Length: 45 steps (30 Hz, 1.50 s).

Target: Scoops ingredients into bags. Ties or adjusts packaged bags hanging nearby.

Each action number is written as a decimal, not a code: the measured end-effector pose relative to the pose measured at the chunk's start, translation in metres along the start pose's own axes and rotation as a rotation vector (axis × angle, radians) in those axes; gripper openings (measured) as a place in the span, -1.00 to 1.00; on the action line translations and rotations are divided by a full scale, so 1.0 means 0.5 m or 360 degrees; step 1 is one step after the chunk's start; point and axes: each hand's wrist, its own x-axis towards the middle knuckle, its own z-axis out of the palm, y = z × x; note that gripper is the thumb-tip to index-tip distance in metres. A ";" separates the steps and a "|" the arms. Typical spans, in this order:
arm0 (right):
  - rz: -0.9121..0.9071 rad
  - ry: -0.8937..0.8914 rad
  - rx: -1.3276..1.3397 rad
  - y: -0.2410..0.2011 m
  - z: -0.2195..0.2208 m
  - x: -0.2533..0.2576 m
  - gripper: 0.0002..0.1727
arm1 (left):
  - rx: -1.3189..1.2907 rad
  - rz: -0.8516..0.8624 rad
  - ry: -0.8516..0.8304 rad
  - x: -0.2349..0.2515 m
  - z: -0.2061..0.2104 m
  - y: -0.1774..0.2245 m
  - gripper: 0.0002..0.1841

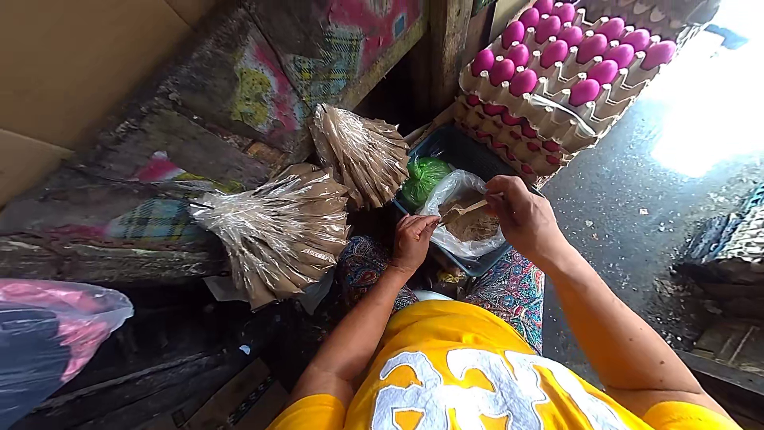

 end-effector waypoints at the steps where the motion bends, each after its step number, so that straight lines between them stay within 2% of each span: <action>1: -0.0080 0.0018 -0.0061 -0.013 -0.002 -0.001 -0.76 | -0.0061 -0.0041 0.0010 -0.003 -0.001 0.004 -0.80; 5: -0.0224 0.0039 -0.0209 -0.052 -0.010 -0.006 -0.76 | -0.0380 -0.0305 0.0039 -0.014 -0.002 0.015 -0.80; 9: -0.0212 0.0130 -0.0141 -0.056 -0.020 -0.015 -0.75 | -0.0570 -0.0399 0.0075 -0.025 -0.001 0.010 -0.80; 15: 0.0166 0.0477 0.0359 0.023 -0.049 -0.021 -0.70 | -0.0880 -0.0478 0.0123 -0.039 -0.010 -0.006 -0.80; 17: 0.0391 0.0450 0.0483 0.063 -0.042 -0.024 -0.70 | -0.0943 -0.0421 0.0159 -0.044 -0.015 -0.004 -0.80; 19: 0.0578 0.0313 0.0389 0.099 -0.020 -0.032 -0.66 | -0.0980 -0.0366 0.0179 -0.047 -0.021 0.004 -0.81; 23: 0.0858 -0.0038 0.0074 0.163 0.048 -0.031 -0.63 | -0.0928 -0.0259 0.0154 -0.052 -0.026 -0.001 -0.81; 26: 0.1008 -0.0150 -0.0015 0.196 0.093 -0.017 -0.64 | -0.0884 -0.0186 0.0133 -0.052 -0.031 0.000 -0.81; 34: 0.1246 -0.0317 0.0293 0.238 0.170 -0.010 -0.58 | -0.0644 -0.0190 0.0037 -0.060 -0.036 -0.017 -0.82; 38: 0.1342 -0.0249 0.0480 0.234 0.151 -0.018 -0.59 | -0.0512 -0.0186 -0.0010 -0.056 -0.027 -0.026 -0.81; 45: 0.1174 0.0017 0.0808 0.230 0.052 -0.013 -0.65 | -0.0176 0.0028 0.0038 -0.034 0.000 -0.033 -0.82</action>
